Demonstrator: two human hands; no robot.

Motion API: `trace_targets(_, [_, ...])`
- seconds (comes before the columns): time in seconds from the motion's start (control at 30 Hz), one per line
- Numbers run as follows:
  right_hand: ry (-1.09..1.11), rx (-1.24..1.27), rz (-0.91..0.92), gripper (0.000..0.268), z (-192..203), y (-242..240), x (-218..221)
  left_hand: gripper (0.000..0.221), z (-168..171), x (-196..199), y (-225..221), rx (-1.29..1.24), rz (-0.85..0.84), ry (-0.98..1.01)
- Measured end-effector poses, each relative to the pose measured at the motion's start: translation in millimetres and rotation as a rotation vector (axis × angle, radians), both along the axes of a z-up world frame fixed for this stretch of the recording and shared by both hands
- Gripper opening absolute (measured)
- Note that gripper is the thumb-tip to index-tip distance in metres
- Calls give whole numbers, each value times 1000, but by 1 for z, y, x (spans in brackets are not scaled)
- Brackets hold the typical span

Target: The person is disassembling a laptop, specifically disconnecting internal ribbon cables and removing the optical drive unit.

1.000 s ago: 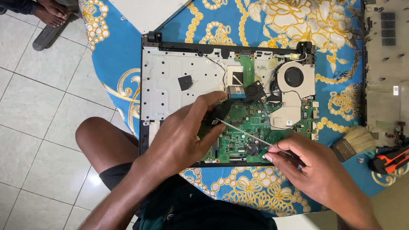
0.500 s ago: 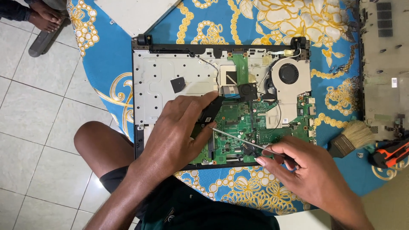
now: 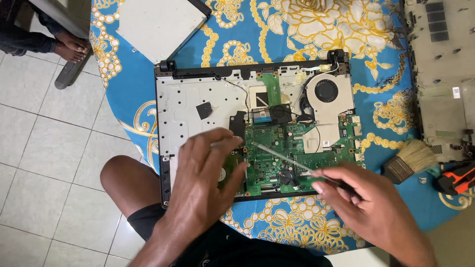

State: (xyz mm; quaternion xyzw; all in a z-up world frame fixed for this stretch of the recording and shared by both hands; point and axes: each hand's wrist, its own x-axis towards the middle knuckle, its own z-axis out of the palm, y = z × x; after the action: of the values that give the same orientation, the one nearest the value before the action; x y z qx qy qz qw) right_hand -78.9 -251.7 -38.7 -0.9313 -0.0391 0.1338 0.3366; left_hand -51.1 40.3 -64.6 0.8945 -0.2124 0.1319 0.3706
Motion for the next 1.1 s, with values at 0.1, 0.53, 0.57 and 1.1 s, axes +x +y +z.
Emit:
trace_targets(0.1, [-80,78,-187,31,13,-10,-13,17,7,-6,-19,-114,-184,-17])
trace_targets(0.53, [-37,199,-724,27,2,-31,-59,11,10,16,-57,126,-501,-62])
trace_targets(0.57, [-44,183,-734,27,-2,-34,-61,11,8,15,-58,115,-500,-56])
trace_targets(1.1, [-94,-21,-692,26,-24,-44,-56,13,9,12,-72,102,-407,-74])
